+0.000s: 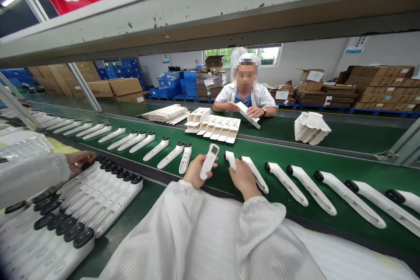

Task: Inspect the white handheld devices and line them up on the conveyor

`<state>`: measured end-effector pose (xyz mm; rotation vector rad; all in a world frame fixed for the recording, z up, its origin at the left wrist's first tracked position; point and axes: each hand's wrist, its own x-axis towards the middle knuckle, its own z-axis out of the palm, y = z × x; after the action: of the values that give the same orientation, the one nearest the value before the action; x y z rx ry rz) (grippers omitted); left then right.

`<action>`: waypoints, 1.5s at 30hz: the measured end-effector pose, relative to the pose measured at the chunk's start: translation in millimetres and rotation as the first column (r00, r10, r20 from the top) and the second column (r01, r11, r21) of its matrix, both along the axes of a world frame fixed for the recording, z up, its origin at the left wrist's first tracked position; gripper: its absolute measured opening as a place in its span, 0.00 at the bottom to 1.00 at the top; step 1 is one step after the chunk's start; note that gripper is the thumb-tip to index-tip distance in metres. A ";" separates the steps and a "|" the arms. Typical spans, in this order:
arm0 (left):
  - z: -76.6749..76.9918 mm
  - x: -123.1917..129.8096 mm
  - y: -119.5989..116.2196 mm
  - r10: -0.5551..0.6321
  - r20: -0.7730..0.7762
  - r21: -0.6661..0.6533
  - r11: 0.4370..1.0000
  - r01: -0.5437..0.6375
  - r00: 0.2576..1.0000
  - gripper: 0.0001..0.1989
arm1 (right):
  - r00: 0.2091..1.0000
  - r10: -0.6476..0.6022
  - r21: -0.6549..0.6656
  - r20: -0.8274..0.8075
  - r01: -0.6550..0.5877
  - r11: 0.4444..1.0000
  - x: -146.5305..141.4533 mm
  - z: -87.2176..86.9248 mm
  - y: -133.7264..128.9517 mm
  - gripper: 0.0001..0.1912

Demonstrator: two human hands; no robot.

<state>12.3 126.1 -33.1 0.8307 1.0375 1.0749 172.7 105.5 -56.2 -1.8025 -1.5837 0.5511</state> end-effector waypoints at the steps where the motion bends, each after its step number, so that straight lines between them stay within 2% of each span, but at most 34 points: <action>1: 1.0 4.1 -3.1 -0.009 0.088 -0.042 0.999 0.012 0.996 0.15 | 0.997 -0.024 0.074 0.069 0.019 0.997 -0.1 -1.1 0.3 0.14; 3: 1.6 13.2 -9.5 0.023 0.107 -0.049 0.999 -0.018 0.994 0.14 | 0.997 -0.054 0.213 0.050 0.042 0.976 -3.7 1.7 -0.7 0.17; 5: 0.9 22.1 -14.6 0.065 0.067 0.053 0.996 -0.069 0.996 0.15 | 0.987 0.029 0.233 -0.155 0.008 0.972 -10.4 9.7 -3.0 0.19; 6: 0.6 25.4 -16.0 0.066 0.070 0.122 0.990 -0.074 0.995 0.17 | 0.945 0.105 0.210 -0.311 -0.039 0.977 -13.9 14.5 -4.4 0.20; 7: 0.5 27.4 -16.5 0.051 0.082 0.189 0.980 -0.066 0.995 0.19 | 0.863 0.176 0.185 -0.473 -0.098 0.978 -16.8 19.0 -5.9 0.21; 9: 1.2 25.5 -14.6 0.004 0.051 0.292 0.956 -0.019 0.999 0.19 | 0.649 0.254 0.163 -0.717 -0.198 0.966 -19.8 25.8 -9.0 0.21; 11: 2.5 15.2 -9.3 0.041 -0.188 0.376 0.926 0.033 0.981 0.17 | 0.498 0.267 0.168 -0.825 -0.234 0.957 -18.7 28.9 -11.6 0.21; 12: 2.9 7.7 -6.0 0.112 -0.381 0.412 0.909 0.060 0.918 0.17 | 0.457 0.262 0.166 -0.850 -0.241 0.956 -17.1 29.3 -12.4 0.20; 13: 2.9 -0.6 -2.6 0.204 -0.587 0.432 0.897 0.091 0.783 0.18 | 0.431 0.258 0.161 -0.865 -0.248 0.955 -15.3 29.2 -13.0 0.19; 14: 2.4 -8.7 0.6 0.277 -0.758 0.423 0.898 0.121 0.591 0.20 | 0.414 0.253 0.156 -0.875 -0.253 0.955 -13.6 28.9 -13.3 0.18; 15: 1.3 -16.1 3.6 0.288 -0.873 0.372 0.915 0.154 0.395 0.23 | 0.403 0.242 0.146 -0.883 -0.255 0.956 -12.4 28.5 -13.4 0.17; 16: -0.2 -22.1 6.1 0.265 -0.935 0.310 0.934 0.180 0.237 0.24 | 0.392 0.234 0.137 -0.890 -0.258 0.956 -11.7 28.2 -13.5 0.16; 17: -1.9 -26.4 8.3 0.224 -0.964 0.249 0.948 0.196 0.142 0.24 | 0.380 0.231 0.134 -0.896 -0.266 0.955 -11.6 28.1 -13.5 0.16; 18: -3.7 -29.0 10.2 0.191 -0.975 0.211 0.956 0.204 0.115 0.24 | 0.368 0.232 0.133 -0.900 -0.277 0.952 -12.0 28.3 -13.6 0.16; 19: -5.2 -30.1 11.9 0.177 -0.973 0.205 0.957 0.203 0.150 0.24 | 0.360 0.232 0.129 -0.904 -0.287 0.949 -12.7 28.5 -13.6 0.16; 20: -6.4 -30.0 13.5 0.180 -0.955 0.225 0.958 0.179 0.237 0.26 | 0.360 0.225 0.119 -0.906 -0.293 0.949 -13.5 28.6 -13.4 0.16; 21: -7.0 -29.2 14.8 0.183 -0.912 0.244 0.961 0.127 0.366 0.27 | 0.370 0.208 0.099 -0.906 -0.293 0.951 -14.1 28.5 -13.0 0.16; 23: -6.4 -26.5 16.4 0.165 -0.699 0.206 0.978 -0.024 0.696 0.27 | 0.441 0.151 0.032 -0.885 -0.266 0.964 -13.8 26.3 -11.3 0.15; 24: -5.2 -24.9 16.3 0.148 -0.510 0.138 0.986 -0.089 0.847 0.26 | 0.515 0.113 -0.010 -0.850 -0.230 0.973 -12.7 24.0 -9.9 0.15; 25: -3.5 -23.2 15.5 0.129 -0.286 0.054 0.991 -0.119 0.950 0.25 | 0.620 0.074 -0.051 -0.781 -0.180 0.982 -11.0 20.8 -8.3 0.15; 26: -1.5 -21.1 14.0 0.106 -0.061 -0.021 0.994 -0.107 0.993 0.24 | 0.745 0.037 -0.083 -0.666 -0.123 0.989 -8.7 17.0 -6.7 0.14; 27: 0.6 -18.7 11.6 0.069 0.129 -0.072 0.996 -0.060 0.989 0.22 | 0.863 0.010 -0.094 -0.505 -0.067 0.993 -6.3 12.8 -5.1 0.14; 28: 2.8 -15.5 8.7 0.027 0.263 -0.093 0.996 -0.002 0.964 0.19 | 0.948 -0.007 -0.078 -0.319 -0.019 0.997 -3.9 8.8 -3.8 0.13; 30: 6.1 -6.6 1.2 -0.031 0.353 -0.081 0.995 0.063 0.935 0.13 | 0.999 -0.031 0.022 -0.009 0.031 0.999 -0.7 3.2 -1.8 0.14; 32: 7.2 5.4 -7.2 -0.007 0.289 -0.046 0.999 0.021 0.957 0.12 | 0.996 -0.057 0.164 0.070 0.045 0.985 -1.1 2.7 -0.9 0.16; 33: 6.9 12.1 -11.2 0.021 0.243 -0.015 1.000 -0.018 0.970 0.12 | 0.999 -0.049 0.213 0.014 0.044 0.976 -2.8 4.5 -0.7 0.17; 35: 5.2 24.7 -17.8 0.060 0.172 0.073 0.995 -0.074 0.983 0.14 | 0.970 0.072 0.226 -0.231 -0.018 0.974 -8.0 10.8 -0.8 0.20; 36: 4.2 29.6 -19.9 0.055 0.163 0.120 0.990 -0.075 0.985 0.16 | 0.910 0.153 0.209 -0.385 -0.075 0.975 -10.6 14.4 -1.3 0.21; 38: 3.0 34.1 -21.1 0.016 0.166 0.194 0.980 -0.048 0.986 0.19 | 0.722 0.253 0.178 -0.644 -0.180 0.967 -14.3 20.5 -3.3 0.22; 40: 3.6 29.6 -17.7 -0.031 0.113 0.236 0.972 0.004 0.993 0.17 | 0.574 0.267 0.165 -0.774 -0.224 0.960 -14.5 24.7 -6.4 0.22; 42: 5.1 16.2 -10.3 0.022 -0.119 0.296 0.955 0.015 0.993 0.15 | 0.501 0.265 0.157 -0.824 -0.248 0.956 -12.2 27.3 -9.8 0.21; 43: 5.6 7.0 -5.7 0.101 -0.296 0.348 0.938 0.009 0.950 0.15 | 0.479 0.269 0.154 -0.836 -0.265 0.952 -11.0 28.3 -11.2 0.21; 44: 5.6 -2.8 -1.0 0.214 -0.483 0.408 0.913 0.003 0.849 0.14 | 0.463 0.266 0.149 -0.845 -0.274 0.950 -9.9 29.2 -12.2 0.20; 45: 4.9 -12.5 3.5 0.306 -0.646 0.446 0.895 0.020 0.700 0.18 | 0.451 0.257 0.141 -0.854 -0.275 0.951 -9.3 29.8 -12.8 0.20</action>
<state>-0.2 129.6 -28.3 1.6287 1.5591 1.1613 163.4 92.8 -26.4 -0.9253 -1.0802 1.3793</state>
